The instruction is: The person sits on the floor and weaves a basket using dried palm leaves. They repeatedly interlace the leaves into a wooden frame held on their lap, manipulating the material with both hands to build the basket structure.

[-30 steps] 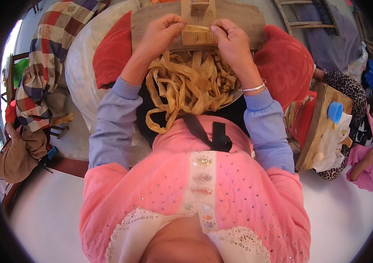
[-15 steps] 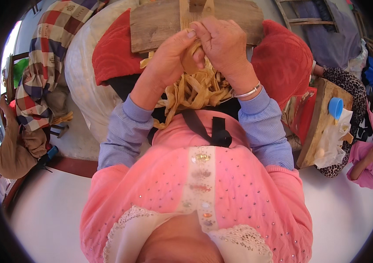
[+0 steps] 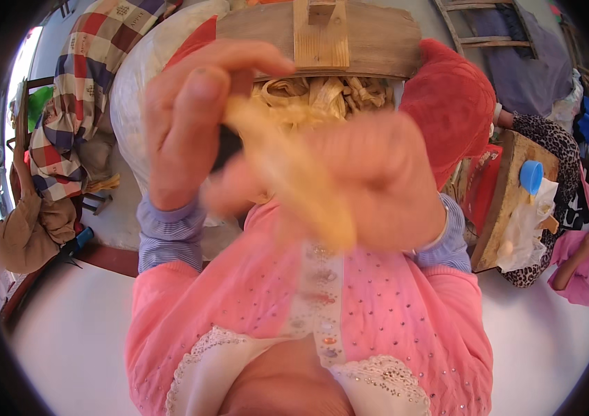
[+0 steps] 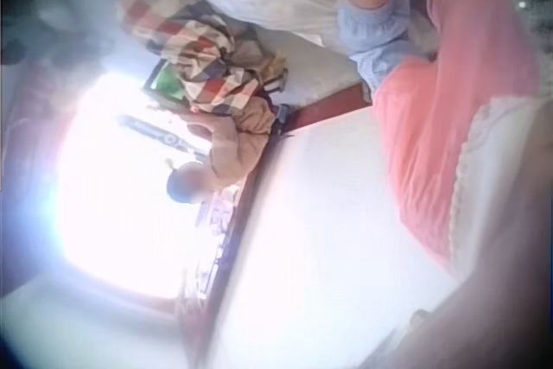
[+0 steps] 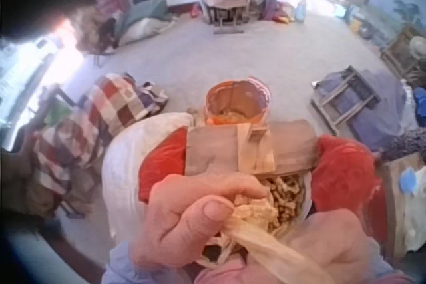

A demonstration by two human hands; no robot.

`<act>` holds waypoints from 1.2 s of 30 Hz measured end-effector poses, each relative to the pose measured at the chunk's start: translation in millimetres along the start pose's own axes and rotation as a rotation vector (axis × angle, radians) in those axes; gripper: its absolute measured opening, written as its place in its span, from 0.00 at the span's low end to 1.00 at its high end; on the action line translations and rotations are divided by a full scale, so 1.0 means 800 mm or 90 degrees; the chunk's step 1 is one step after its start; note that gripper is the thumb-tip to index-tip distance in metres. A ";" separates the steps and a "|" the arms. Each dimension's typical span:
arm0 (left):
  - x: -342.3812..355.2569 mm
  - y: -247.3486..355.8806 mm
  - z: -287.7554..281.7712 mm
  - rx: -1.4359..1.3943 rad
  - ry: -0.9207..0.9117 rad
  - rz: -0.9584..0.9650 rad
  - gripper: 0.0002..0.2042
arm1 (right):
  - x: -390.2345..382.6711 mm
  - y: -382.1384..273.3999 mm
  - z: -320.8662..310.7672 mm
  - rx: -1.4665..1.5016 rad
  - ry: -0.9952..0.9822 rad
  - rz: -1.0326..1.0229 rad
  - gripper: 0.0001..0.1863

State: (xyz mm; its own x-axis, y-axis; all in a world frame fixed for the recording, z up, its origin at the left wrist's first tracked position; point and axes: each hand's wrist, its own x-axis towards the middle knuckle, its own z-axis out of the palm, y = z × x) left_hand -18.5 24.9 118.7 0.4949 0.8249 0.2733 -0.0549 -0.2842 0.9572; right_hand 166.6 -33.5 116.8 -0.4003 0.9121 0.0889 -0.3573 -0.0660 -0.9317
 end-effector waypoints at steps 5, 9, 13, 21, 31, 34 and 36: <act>-0.017 -0.114 0.083 -0.362 0.060 -0.206 0.16 | 0.041 0.105 -0.072 -0.309 0.300 -0.099 0.10; -0.012 -0.151 0.111 -0.442 0.138 -0.275 0.19 | 0.037 0.145 -0.096 -0.562 0.385 -0.215 0.09; -0.015 -0.181 0.097 -0.417 0.057 -0.345 0.15 | 0.033 0.150 -0.115 -0.784 0.373 -0.210 0.08; -0.042 -0.198 0.099 0.492 0.087 0.046 0.13 | -0.013 0.184 -0.116 -0.401 0.347 0.156 0.12; -0.049 -0.185 0.105 0.192 0.111 0.000 0.17 | -0.018 0.185 -0.113 0.217 0.269 0.186 0.10; -0.031 -0.153 0.099 0.261 0.095 -0.086 0.15 | -0.005 0.171 -0.099 -0.069 0.326 0.081 0.08; -0.020 -0.149 0.100 0.327 0.092 -0.143 0.13 | 0.001 0.159 -0.094 -0.350 0.336 -0.039 0.06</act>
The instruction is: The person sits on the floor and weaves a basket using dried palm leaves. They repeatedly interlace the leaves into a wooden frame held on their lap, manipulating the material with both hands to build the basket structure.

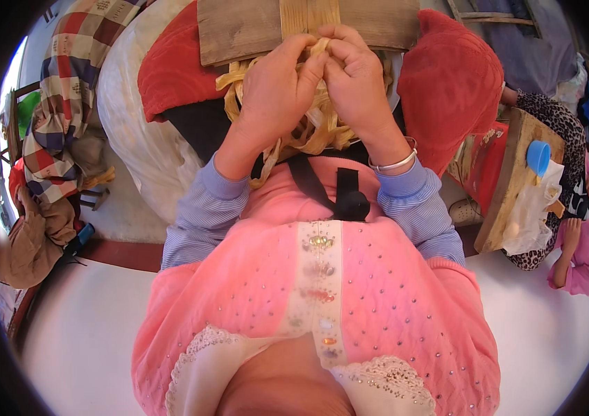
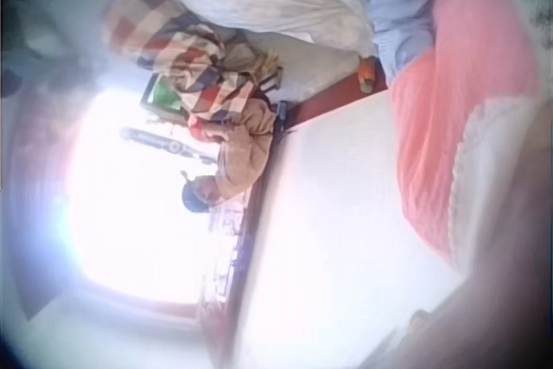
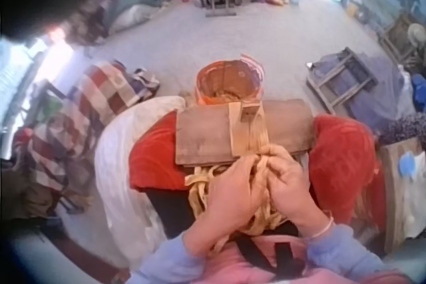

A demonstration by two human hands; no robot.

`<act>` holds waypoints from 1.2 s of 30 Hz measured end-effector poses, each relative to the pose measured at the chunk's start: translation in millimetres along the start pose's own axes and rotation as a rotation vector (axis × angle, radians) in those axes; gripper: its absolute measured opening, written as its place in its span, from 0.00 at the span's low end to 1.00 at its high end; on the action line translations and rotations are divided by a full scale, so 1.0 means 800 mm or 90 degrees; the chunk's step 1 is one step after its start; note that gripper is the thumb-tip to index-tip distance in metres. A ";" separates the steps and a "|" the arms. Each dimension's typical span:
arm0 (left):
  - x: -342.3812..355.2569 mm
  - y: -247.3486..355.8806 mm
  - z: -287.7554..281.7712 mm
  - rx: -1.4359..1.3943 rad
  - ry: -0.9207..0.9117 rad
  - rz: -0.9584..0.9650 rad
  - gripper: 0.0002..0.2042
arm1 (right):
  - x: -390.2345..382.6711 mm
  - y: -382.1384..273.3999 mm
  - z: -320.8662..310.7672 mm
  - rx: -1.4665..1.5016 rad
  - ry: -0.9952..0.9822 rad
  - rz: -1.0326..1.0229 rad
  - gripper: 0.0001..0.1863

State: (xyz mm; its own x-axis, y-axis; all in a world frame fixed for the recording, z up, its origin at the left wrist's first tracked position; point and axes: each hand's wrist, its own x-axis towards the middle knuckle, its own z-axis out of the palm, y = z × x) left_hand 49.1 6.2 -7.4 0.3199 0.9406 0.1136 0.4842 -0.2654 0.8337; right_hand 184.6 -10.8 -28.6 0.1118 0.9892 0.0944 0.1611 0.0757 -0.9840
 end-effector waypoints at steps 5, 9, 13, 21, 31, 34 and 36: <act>0.015 -0.030 0.022 -0.238 0.045 -0.087 0.12 | 0.010 -0.020 0.003 -0.200 0.061 -0.216 0.04; -0.036 -0.029 0.010 -0.550 -0.147 -0.317 0.15 | 0.018 -0.011 -0.003 -0.092 0.160 -0.153 0.04; -0.065 -0.051 -0.003 -0.225 -0.009 -0.060 0.09 | 0.007 0.018 -0.017 0.001 0.006 -0.093 0.07; -0.017 -0.043 -0.038 0.190 0.082 0.319 0.08 | 0.045 -0.072 -0.036 -0.230 -0.153 -0.115 0.12; -0.002 -0.031 -0.021 0.194 0.147 0.357 0.08 | 0.013 -0.037 -0.035 -0.150 -0.200 0.125 0.12; -0.006 -0.035 -0.014 0.186 0.144 0.333 0.08 | 0.004 -0.021 -0.025 -0.027 -0.153 0.126 0.13; -0.011 -0.037 -0.009 0.193 0.128 0.304 0.07 | 0.001 -0.012 -0.021 -0.007 -0.117 0.155 0.12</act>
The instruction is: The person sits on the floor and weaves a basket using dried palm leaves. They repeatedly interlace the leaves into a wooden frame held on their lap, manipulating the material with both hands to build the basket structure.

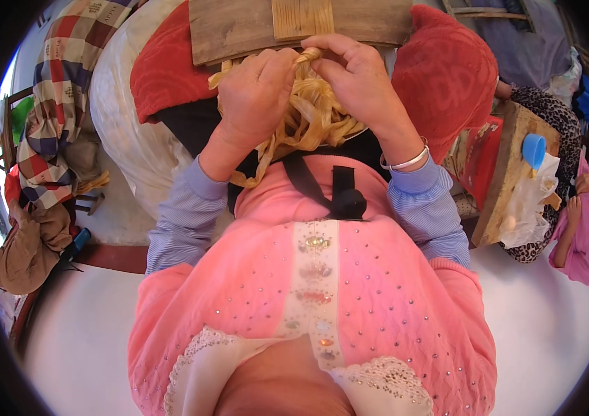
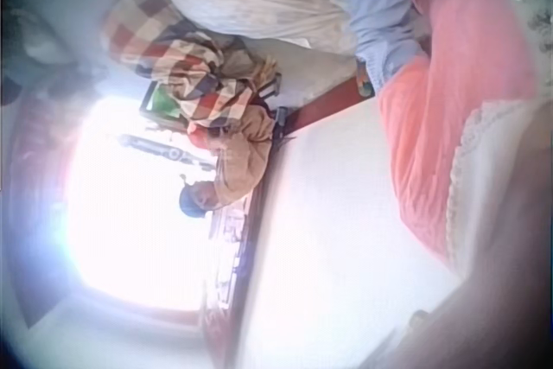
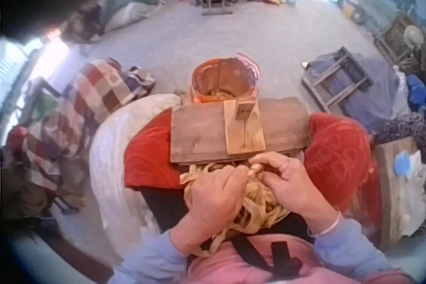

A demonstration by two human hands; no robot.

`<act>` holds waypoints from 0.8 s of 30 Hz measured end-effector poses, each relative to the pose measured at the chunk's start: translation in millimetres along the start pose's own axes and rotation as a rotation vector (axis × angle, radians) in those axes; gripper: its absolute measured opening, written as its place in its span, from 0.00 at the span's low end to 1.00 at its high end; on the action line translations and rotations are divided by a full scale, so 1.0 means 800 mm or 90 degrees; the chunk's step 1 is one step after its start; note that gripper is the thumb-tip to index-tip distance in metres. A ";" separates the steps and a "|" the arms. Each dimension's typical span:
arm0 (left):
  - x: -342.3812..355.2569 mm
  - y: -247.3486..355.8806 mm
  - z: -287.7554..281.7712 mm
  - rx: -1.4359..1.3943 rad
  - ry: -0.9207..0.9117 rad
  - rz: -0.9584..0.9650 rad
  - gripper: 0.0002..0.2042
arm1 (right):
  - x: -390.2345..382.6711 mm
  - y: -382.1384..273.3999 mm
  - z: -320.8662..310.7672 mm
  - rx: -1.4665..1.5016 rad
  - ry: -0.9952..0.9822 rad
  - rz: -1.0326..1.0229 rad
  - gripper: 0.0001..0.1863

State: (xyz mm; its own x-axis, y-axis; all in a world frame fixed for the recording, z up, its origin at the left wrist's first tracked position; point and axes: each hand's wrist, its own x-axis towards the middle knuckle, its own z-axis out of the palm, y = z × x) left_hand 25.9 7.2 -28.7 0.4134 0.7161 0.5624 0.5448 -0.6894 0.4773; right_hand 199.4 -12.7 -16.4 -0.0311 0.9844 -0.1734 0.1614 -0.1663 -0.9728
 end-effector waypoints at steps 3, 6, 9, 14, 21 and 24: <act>-0.015 0.008 0.007 -0.048 -0.071 -0.123 0.04 | 0.004 0.005 0.000 -0.149 0.036 -0.165 0.12; -0.017 0.017 0.001 -0.313 -0.180 -0.299 0.05 | 0.014 0.012 -0.005 -0.572 -0.005 -0.456 0.12; -0.014 0.000 -0.009 -0.565 -0.244 -0.464 0.09 | 0.010 -0.007 -0.006 -0.670 -0.012 -0.471 0.15; 0.005 -0.024 -0.019 -0.732 -0.297 -0.595 0.11 | 0.015 -0.005 -0.015 0.127 -0.221 0.010 0.14; 0.022 -0.042 -0.034 -0.718 -0.341 -0.650 0.11 | 0.030 -0.025 -0.063 -0.041 -0.213 0.073 0.09; 0.020 -0.090 -0.064 -0.750 -0.241 -0.654 0.11 | 0.041 -0.018 -0.109 -0.047 -0.101 0.028 0.10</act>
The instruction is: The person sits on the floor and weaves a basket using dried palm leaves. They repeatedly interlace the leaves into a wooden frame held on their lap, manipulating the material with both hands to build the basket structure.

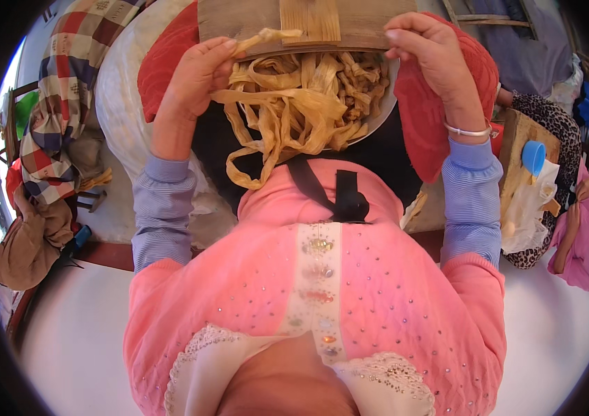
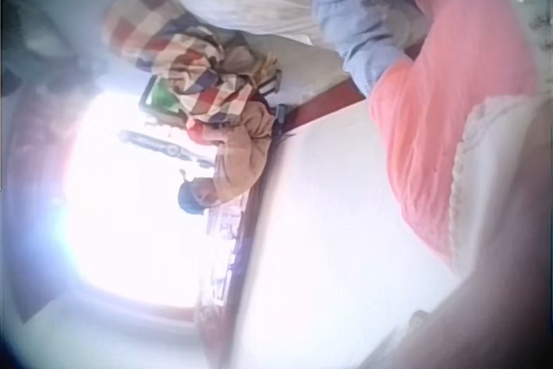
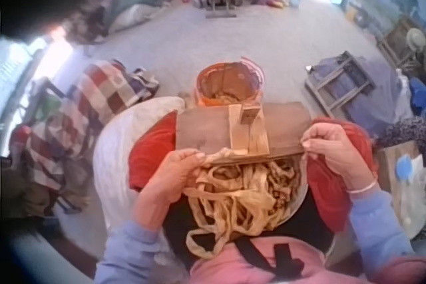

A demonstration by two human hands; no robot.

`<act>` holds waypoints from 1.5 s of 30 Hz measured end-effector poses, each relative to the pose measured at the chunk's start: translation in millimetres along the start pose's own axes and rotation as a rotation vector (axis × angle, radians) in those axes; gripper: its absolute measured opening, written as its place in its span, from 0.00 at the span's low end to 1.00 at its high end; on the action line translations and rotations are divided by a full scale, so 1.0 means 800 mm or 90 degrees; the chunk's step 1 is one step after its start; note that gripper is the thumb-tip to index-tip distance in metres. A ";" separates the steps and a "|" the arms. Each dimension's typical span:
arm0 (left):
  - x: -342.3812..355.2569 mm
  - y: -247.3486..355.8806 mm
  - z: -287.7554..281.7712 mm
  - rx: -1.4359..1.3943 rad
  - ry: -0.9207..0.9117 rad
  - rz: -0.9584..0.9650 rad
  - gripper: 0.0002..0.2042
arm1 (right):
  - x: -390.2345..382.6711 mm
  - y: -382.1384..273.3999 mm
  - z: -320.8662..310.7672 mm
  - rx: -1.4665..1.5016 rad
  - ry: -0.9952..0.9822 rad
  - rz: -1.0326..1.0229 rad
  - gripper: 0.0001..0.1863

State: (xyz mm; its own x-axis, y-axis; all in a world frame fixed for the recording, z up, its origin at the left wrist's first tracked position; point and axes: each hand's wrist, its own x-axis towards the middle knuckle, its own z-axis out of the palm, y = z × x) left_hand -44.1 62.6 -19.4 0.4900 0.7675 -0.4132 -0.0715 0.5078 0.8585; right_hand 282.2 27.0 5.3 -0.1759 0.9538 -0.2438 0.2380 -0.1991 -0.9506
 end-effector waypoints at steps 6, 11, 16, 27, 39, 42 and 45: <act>0.023 0.007 0.040 0.076 -0.069 0.030 0.12 | 0.010 -0.029 0.067 -0.066 0.069 -0.183 0.13; 0.050 0.000 0.037 0.050 -0.099 0.013 0.10 | 0.032 -0.020 0.068 0.044 -0.007 -0.065 0.10; 0.082 -0.005 0.025 0.074 -0.043 0.116 0.08 | 0.052 -0.003 0.073 0.060 0.129 -0.079 0.08; 0.126 -0.028 0.022 0.154 0.020 0.180 0.05 | 0.069 0.026 0.072 0.003 0.194 -0.098 0.07; 0.133 -0.047 0.023 0.455 0.226 0.295 0.06 | 0.054 0.057 0.068 -0.574 0.258 -0.184 0.09; 0.099 -0.038 0.038 0.374 0.137 0.179 0.06 | 0.031 0.030 0.076 -0.667 0.335 -0.332 0.10; 0.071 -0.030 0.072 0.049 0.007 0.125 0.05 | 0.037 -0.006 0.099 -0.578 0.353 -0.481 0.07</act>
State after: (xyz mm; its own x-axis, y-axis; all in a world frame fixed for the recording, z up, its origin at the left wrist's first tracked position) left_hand 35.4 71.8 -46.4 0.4641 0.8530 -0.2388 -0.0982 0.3175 0.9431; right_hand 200.3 38.3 -12.5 -0.1858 0.7715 0.6085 0.8490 0.4378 -0.2959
